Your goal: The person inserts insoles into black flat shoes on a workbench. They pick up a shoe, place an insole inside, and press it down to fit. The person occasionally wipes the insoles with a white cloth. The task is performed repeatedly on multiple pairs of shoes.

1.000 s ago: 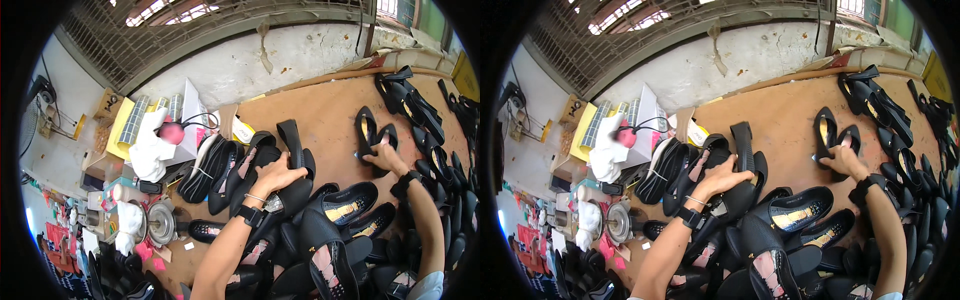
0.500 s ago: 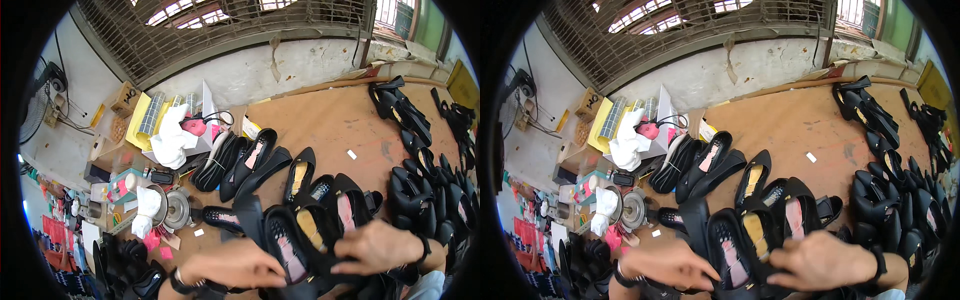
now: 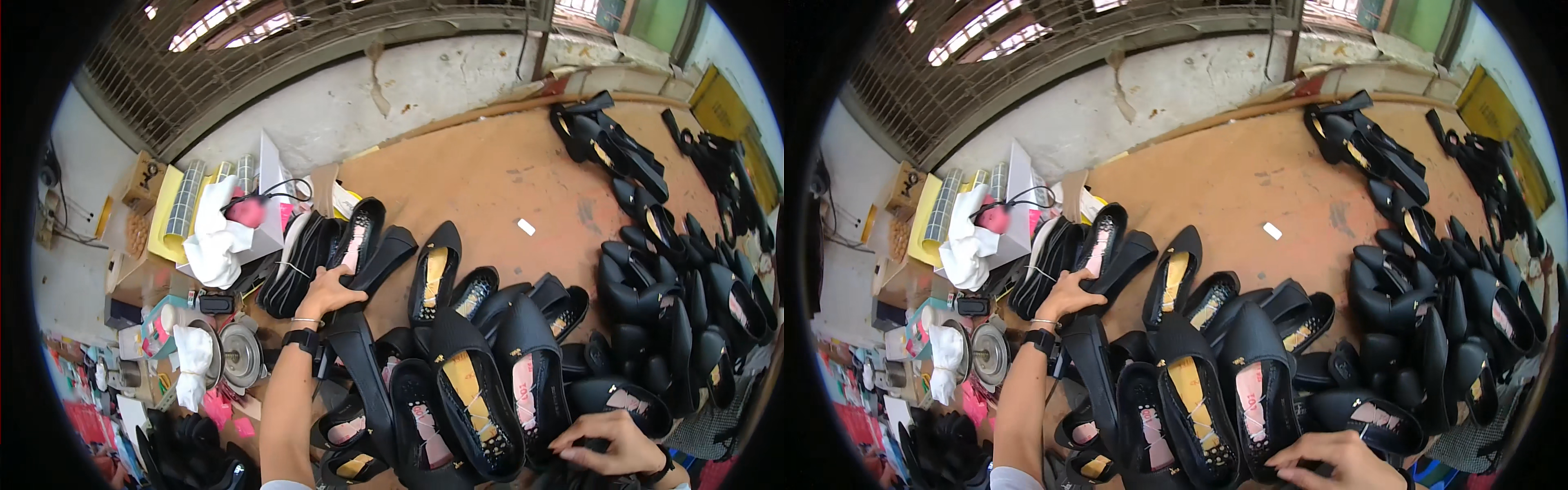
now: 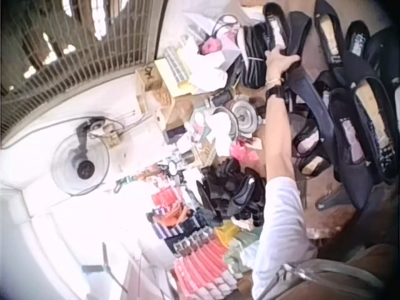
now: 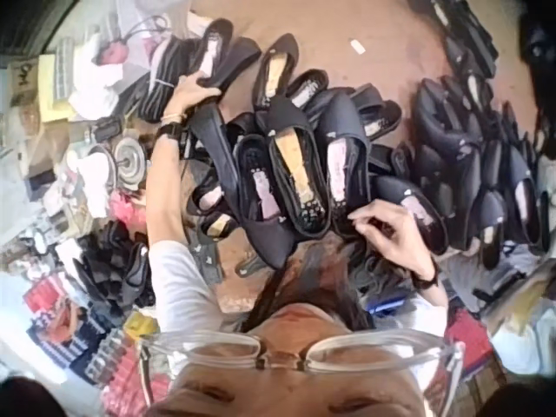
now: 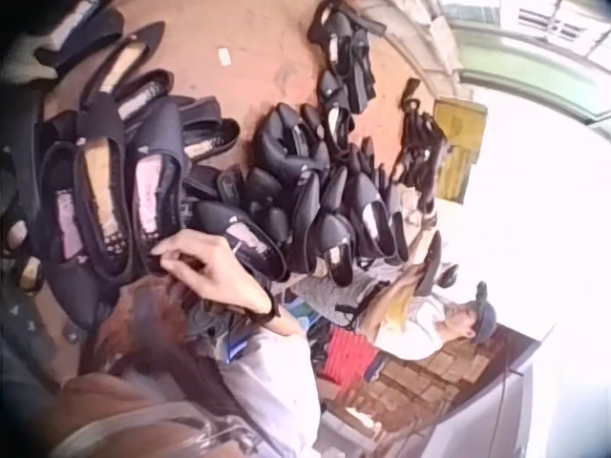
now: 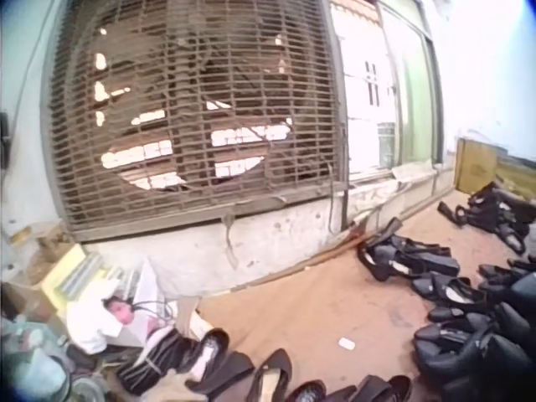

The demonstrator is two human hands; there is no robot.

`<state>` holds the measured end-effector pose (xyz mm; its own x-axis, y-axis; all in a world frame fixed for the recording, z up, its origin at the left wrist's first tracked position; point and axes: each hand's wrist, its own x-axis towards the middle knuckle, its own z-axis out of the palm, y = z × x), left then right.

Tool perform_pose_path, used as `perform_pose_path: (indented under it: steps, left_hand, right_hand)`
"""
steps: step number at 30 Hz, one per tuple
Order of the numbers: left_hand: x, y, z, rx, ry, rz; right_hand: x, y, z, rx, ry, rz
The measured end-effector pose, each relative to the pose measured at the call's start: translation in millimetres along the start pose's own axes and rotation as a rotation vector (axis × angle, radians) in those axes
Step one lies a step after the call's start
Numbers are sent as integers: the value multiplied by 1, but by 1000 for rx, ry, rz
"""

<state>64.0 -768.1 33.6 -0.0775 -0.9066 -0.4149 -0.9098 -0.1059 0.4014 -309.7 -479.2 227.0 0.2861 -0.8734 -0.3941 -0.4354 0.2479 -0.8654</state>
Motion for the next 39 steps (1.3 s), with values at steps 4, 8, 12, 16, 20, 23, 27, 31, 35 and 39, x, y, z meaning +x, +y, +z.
perform_pose_path:
  steps: [4, 8, 12, 16, 20, 23, 27, 31, 35, 39]
  left_hand:
    - [-15, -20, -10, 67, 56, 80]
    - [-96, 19, -69, -1, 173, 221]
    - [-210, 53, -127, 73, 333, 313]
    - [-307, 52, -113, -8, 354, 269]
    - [-364, 4, -18, -60, 370, 253]
    - [-385, -41, 57, -463, 337, 85]
    - [-402, -64, 129, -383, 328, -37]
    - [-434, -47, 160, -302, 506, 223]
    - [-490, -20, 188, 57, 584, 503]
    - [-466, -25, 217, 278, 564, 605]
  right_hand:
    - [-25, 15, 17, -41, 211, 16]
    - [-61, 23, 33, -40, 320, 110]
    - [-104, 35, 53, -92, 390, 25]
    - [-140, 45, 85, -173, 414, -14]
    - [-190, 63, 125, -198, 363, -4]
    - [-217, 82, 161, -188, 307, -9]
    - [-229, 133, 220, -180, 231, 34]
    - [-191, 207, 298, -548, 479, 28]
    - [-167, 238, 338, -622, 865, -62]
    - [-185, 250, 340, -220, 775, 114]
